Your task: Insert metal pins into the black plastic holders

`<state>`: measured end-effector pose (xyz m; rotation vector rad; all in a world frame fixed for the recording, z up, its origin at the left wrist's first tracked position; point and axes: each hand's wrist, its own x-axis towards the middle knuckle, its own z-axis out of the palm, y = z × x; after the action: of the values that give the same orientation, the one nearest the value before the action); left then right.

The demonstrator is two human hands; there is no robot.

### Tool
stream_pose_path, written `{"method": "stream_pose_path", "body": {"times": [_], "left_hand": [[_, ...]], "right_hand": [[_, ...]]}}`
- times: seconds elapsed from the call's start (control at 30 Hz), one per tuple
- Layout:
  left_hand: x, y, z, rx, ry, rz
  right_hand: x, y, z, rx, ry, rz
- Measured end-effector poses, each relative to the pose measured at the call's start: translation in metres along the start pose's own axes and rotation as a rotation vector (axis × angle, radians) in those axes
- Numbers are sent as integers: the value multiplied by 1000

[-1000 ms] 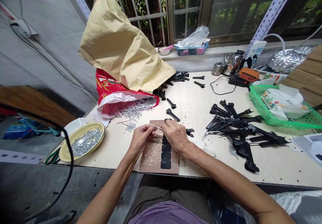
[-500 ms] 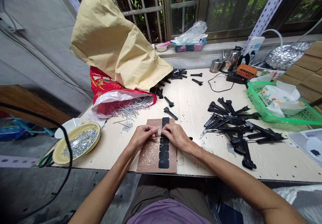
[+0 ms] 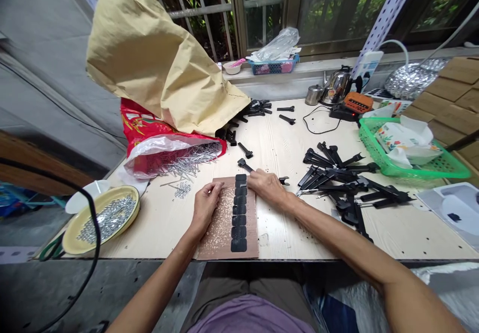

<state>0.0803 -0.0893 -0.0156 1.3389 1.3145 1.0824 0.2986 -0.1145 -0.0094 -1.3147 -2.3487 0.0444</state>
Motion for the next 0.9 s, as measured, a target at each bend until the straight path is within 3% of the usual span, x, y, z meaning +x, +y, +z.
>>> {"method": "stream_pose_path", "body": {"times": [0.07,0.13,0.3,0.43,0.6,0.77,0.9], "left_hand": [[-1,0,3,78,59,73],[-3,1,5,95,99,107],[-6,-1,7,15,143,89],[-7,-1,7,13,150,83],[-8,1,8,10,149,86],[-7,1,9,43,151,81],[-7,0,10,48,147,70]], "right_hand": [[-7,-4,2,35,-70,-198],[-8,-4,2,50,-107,-296],[-4,-4,1,73,24,-80],[-10,-11,4,146,-121,-368],[8,5,-4,122,-41,-42],[1,1,-3,161,-164,-299],[-7,-5,-2,176,-141,-266]]}}
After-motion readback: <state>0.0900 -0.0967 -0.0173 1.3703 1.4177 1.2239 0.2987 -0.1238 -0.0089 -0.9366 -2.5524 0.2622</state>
